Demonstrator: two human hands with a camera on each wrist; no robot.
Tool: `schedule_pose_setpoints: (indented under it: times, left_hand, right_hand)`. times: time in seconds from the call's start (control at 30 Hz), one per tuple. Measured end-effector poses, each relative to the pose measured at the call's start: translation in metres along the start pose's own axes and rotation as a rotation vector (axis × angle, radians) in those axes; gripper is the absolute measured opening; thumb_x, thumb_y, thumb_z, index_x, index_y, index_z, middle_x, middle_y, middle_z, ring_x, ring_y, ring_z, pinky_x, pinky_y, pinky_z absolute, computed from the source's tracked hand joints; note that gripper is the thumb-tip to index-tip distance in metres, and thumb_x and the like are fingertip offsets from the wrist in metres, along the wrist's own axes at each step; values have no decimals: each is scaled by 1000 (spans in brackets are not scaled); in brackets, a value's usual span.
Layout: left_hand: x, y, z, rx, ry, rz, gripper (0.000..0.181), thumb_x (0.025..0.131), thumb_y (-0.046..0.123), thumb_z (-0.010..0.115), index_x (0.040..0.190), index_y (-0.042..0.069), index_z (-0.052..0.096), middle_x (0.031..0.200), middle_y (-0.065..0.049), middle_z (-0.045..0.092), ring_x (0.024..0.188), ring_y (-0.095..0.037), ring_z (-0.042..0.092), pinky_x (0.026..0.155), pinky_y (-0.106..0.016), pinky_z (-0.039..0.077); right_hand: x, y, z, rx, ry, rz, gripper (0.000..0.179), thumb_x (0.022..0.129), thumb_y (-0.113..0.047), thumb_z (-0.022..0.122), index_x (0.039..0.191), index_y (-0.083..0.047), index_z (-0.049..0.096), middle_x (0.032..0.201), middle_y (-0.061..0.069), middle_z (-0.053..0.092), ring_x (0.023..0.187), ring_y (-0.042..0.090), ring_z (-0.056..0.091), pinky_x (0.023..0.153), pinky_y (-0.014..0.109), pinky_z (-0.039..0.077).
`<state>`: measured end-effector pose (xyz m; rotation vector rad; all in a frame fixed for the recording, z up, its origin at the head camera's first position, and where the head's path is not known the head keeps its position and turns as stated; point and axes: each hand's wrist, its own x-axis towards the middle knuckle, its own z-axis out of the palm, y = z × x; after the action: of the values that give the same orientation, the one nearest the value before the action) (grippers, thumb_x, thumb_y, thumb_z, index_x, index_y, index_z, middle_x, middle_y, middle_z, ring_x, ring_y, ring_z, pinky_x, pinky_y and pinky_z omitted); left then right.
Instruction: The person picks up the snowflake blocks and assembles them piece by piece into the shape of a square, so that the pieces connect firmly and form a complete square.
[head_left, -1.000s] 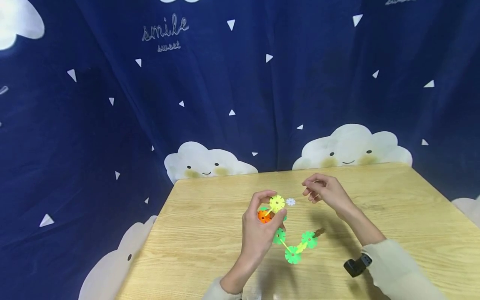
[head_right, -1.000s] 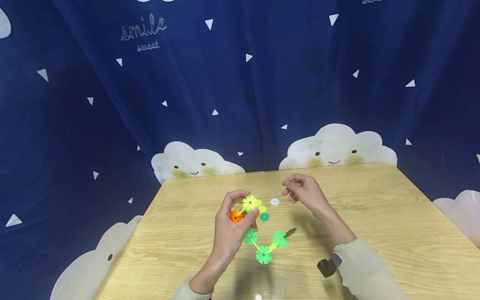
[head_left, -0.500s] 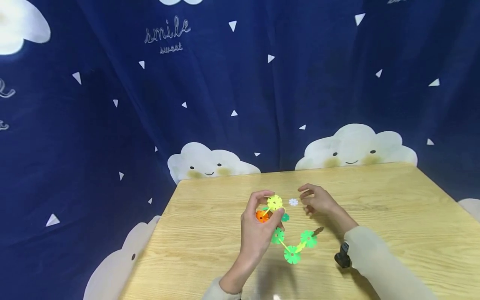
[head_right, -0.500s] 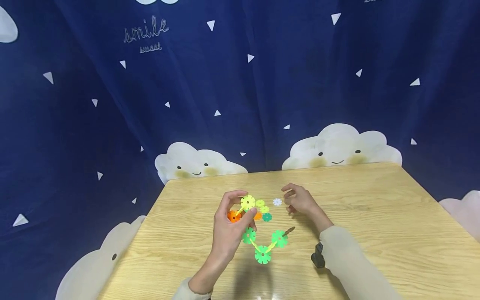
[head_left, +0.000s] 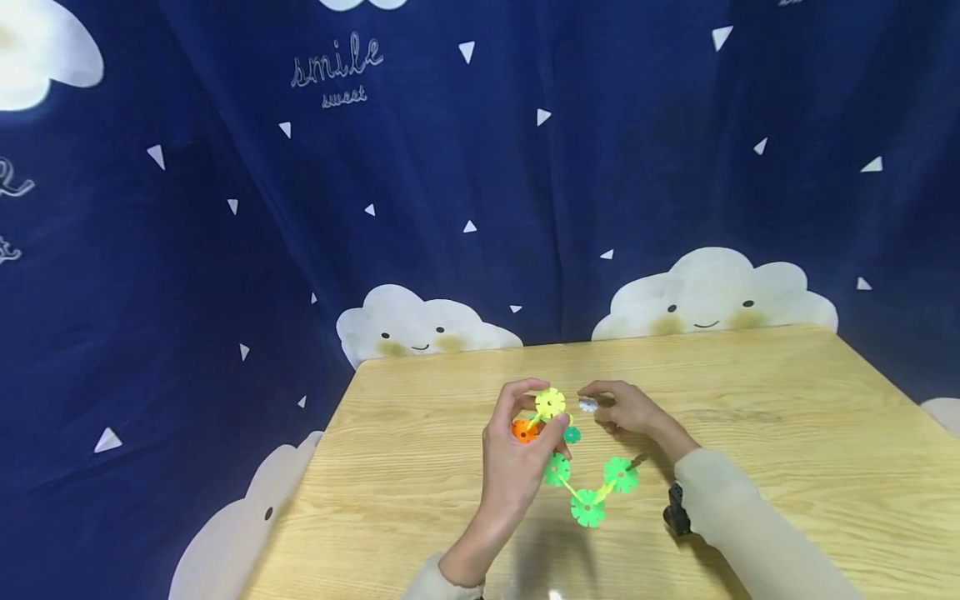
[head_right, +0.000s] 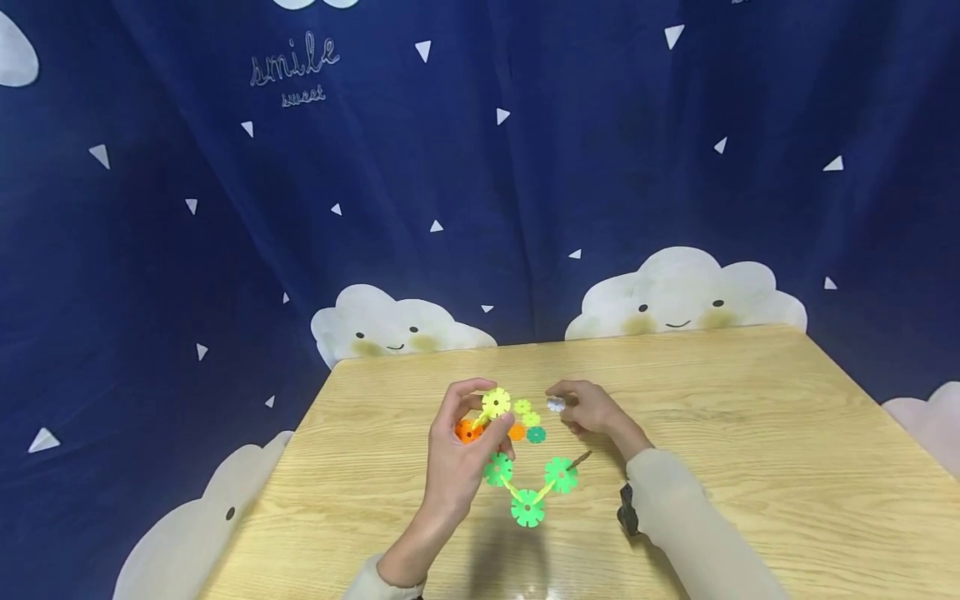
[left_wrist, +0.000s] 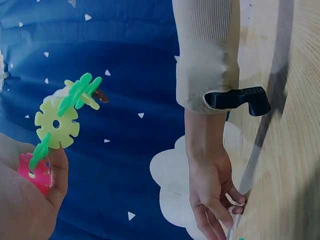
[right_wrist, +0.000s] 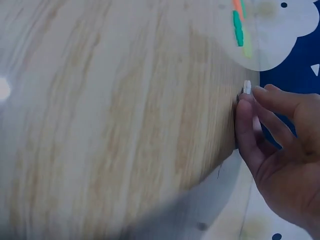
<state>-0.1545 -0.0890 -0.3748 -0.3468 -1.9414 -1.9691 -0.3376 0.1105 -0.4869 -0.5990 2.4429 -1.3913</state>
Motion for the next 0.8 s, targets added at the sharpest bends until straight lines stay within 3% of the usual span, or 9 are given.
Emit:
schedule_pose_setpoints:
  times: [0.17,0.3,0.4,0.6,0.8]
  left_hand:
    - [1,0,0,4,-13,-9,40,91,4,76,125,20,63,102,-12,59,52,-15,67,48,-23,56]
    - [1,0,-1,4,-22,-13,40,91,4,76,126,20,63,102,-14,59,52,-15,67,49,-23,56]
    - [2,0,-2,15,-22,-14,40,91,4,76,126,19,63,102,-14,58,52,-15,67,49,-24,57]
    - [2,-1,-7,23,-7,-16,42,91,2,75,126,22,63,103,-16,59,52,-16,67,48,-24,56]
    - [2,-3,-17,52,3,-19,42,91,5,77,126,24,64,105,-14,59,52,-18,68,46,-22,53]
  right_hand:
    - [4,5,8,-88,62,-51,38,93,4,65,131,2,66,111,22,68,54,17,54,46,26,46]
    - [4,3,12,-254,163,-101,32,89,2,73,121,-3,73,117,17,72,81,27,69,69,40,58]
    - [2,0,14,-354,201,-96,30,87,0,76,116,-8,76,121,14,73,107,33,68,86,50,57]
    - [-2,-5,13,-368,192,-74,35,82,6,74,113,-9,77,119,15,74,98,28,67,74,40,55]
    - [-2,-1,13,-374,196,-118,35,77,8,73,109,-7,77,110,11,76,95,26,67,78,42,56]
